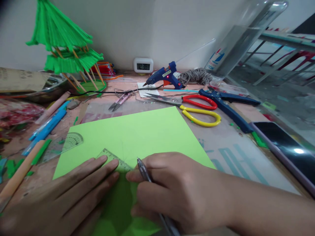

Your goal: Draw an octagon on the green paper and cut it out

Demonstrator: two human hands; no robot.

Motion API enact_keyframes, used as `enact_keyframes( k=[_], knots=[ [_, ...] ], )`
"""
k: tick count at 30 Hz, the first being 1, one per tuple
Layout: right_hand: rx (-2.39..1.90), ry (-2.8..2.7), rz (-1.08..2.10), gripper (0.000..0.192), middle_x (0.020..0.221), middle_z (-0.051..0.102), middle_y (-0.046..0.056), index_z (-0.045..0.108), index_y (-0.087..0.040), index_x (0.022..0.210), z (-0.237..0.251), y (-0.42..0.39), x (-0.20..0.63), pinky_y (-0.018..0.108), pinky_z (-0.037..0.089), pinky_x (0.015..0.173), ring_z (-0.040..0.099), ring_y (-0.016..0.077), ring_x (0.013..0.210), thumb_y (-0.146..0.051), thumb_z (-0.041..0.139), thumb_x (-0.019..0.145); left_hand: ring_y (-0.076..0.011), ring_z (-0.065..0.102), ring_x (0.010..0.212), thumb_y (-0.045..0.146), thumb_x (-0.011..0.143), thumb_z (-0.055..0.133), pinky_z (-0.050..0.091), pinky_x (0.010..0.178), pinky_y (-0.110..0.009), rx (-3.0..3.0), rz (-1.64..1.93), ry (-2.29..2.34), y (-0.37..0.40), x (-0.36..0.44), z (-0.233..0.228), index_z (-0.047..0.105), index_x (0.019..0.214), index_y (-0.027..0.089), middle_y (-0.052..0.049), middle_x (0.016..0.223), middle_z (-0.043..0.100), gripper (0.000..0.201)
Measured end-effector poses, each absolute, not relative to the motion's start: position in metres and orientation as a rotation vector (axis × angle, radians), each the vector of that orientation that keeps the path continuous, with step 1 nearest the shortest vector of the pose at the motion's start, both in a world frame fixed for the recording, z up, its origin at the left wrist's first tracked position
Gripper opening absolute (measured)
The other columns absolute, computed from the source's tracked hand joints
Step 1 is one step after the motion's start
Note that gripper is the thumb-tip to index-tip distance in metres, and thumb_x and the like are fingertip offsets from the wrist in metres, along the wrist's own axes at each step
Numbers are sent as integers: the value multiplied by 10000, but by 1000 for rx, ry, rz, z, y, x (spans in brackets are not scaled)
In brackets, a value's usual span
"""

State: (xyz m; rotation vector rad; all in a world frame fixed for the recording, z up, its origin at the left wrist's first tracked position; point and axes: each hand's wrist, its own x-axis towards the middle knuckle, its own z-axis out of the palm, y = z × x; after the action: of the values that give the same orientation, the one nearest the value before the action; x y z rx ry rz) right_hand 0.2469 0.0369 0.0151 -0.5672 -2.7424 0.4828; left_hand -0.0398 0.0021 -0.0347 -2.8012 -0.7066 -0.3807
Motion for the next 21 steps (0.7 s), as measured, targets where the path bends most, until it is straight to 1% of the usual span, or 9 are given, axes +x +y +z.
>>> enact_keyframes(
  k=[3, 5, 8, 10, 13, 16, 18, 21],
  knots=[
    [-572, -2743, 498, 400, 924, 712, 107, 700, -145, 814, 14, 37, 248, 281, 511, 739, 632, 177, 803, -254, 446, 1104, -286, 114, 1607, 272, 1065, 484, 82, 1318, -409, -2793, -416, -719, 4, -38, -34, 611, 1309, 78, -134, 1380, 673, 336],
    [-573, -2744, 513, 395, 943, 719, 114, 704, -143, 821, 13, 38, 248, 279, 520, 748, 644, 181, 819, -255, 450, 1102, -268, 223, 1578, 286, 1072, 467, 113, 1312, -397, -2783, -457, -738, 3, -36, -34, 641, 1283, 98, -118, 1363, 688, 332],
    [-569, -2726, 523, 392, 948, 726, 124, 710, -138, 811, 11, 39, 249, 280, 527, 740, 655, 187, 821, -262, 471, 1096, -244, 416, 1472, 298, 1073, 445, 167, 1300, -380, -2760, -490, -795, 2, -33, -34, 671, 1280, 122, -98, 1357, 700, 353],
    [-589, -2706, 528, 375, 955, 730, 118, 712, -148, 807, 10, 38, 249, 281, 531, 759, 662, 190, 838, -272, 497, 1088, -236, 473, 1423, 295, 1072, 442, 184, 1298, -385, -2751, -471, -836, 1, -32, -34, 670, 1295, 131, -86, 1356, 703, 358],
    [-624, -2712, 576, 315, 964, 728, 100, 729, -166, 854, 12, 37, 249, 281, 539, 796, 671, 191, 873, -282, 535, 1075, -232, 482, 1410, 289, 1076, 443, 156, 1308, -386, -2748, -466, -804, 1, -31, -33, 670, 1287, 128, -72, 1347, 707, 350],
    [-641, -2725, 623, 289, 941, 718, 93, 739, -168, 890, 13, 36, 249, 286, 547, 803, 669, 190, 864, -280, 543, 1069, -244, 465, 1426, 277, 1074, 434, 146, 1311, -392, -2756, -455, -806, 0, -32, -34, 661, 1303, 110, -93, 1373, 689, 362],
    [-634, -2721, 606, 304, 933, 713, 97, 737, -164, 883, 13, 35, 249, 292, 553, 812, 668, 191, 864, -278, 529, 1073, -261, 457, 1438, 278, 1065, 445, 163, 1308, -407, -2762, -434, -823, -1, -33, -34, 645, 1334, 103, -110, 1409, 664, 378],
    [-640, -2729, 518, 318, 920, 705, 94, 727, -170, 864, 12, 34, 250, 278, 555, 797, 664, 184, 859, -302, 529, 1076, -276, 468, 1442, 336, 1042, 495, 235, 1295, -451, -2773, -399, -839, 0, -31, -33, 612, 1408, 149, -99, 1452, 635, 428]
  ],
)
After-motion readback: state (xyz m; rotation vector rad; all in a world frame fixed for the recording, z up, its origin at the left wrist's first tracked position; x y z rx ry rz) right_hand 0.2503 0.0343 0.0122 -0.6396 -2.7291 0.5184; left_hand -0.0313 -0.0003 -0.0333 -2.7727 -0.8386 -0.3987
